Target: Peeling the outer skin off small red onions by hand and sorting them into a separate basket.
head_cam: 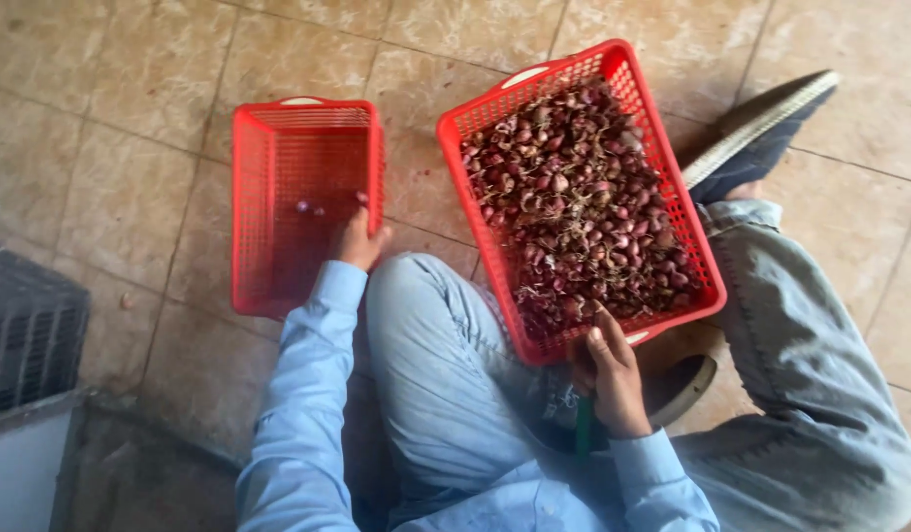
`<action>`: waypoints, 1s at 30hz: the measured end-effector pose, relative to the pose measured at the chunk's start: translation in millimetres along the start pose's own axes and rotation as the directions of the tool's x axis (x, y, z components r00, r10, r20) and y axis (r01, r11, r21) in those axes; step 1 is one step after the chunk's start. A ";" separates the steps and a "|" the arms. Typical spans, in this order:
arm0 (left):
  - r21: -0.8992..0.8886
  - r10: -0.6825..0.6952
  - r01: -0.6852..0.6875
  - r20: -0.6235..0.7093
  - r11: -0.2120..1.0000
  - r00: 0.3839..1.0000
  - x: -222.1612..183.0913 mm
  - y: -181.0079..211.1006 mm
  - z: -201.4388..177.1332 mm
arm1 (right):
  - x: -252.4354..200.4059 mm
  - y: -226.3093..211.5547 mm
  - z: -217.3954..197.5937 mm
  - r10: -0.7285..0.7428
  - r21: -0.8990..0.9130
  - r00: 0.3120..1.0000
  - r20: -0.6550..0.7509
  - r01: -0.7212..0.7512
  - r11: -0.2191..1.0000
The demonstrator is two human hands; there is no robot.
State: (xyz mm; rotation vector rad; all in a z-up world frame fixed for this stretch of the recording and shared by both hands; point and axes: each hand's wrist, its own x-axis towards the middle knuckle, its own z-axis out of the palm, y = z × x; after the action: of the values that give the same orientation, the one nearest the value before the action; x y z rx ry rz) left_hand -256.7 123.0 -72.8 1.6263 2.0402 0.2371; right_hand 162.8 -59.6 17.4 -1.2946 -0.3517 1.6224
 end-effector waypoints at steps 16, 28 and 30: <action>0.021 0.749 -0.761 -0.199 0.648 0.632 -0.6 154.0 90.6 | 5.1 5.6 -13.9 -0.008 0.061 0.997 0.075 0.003 0.998; 0.580 0.473 -0.602 0.378 0.549 0.796 32.3 186.7 149.0 | -5.6 -12.4 -19.6 -0.082 0.125 0.990 0.113 0.068 0.990; 0.126 0.445 -0.487 0.260 0.864 0.857 10.8 179.7 144.7 | -7.7 -17.3 -14.2 -0.104 0.127 0.984 0.147 0.086 0.988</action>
State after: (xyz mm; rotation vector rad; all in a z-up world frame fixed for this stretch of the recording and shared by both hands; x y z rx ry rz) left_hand -32.9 155.2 -119.8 2.1527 1.5086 0.0239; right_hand 183.3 -62.6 28.8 -1.0500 -0.3971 1.6406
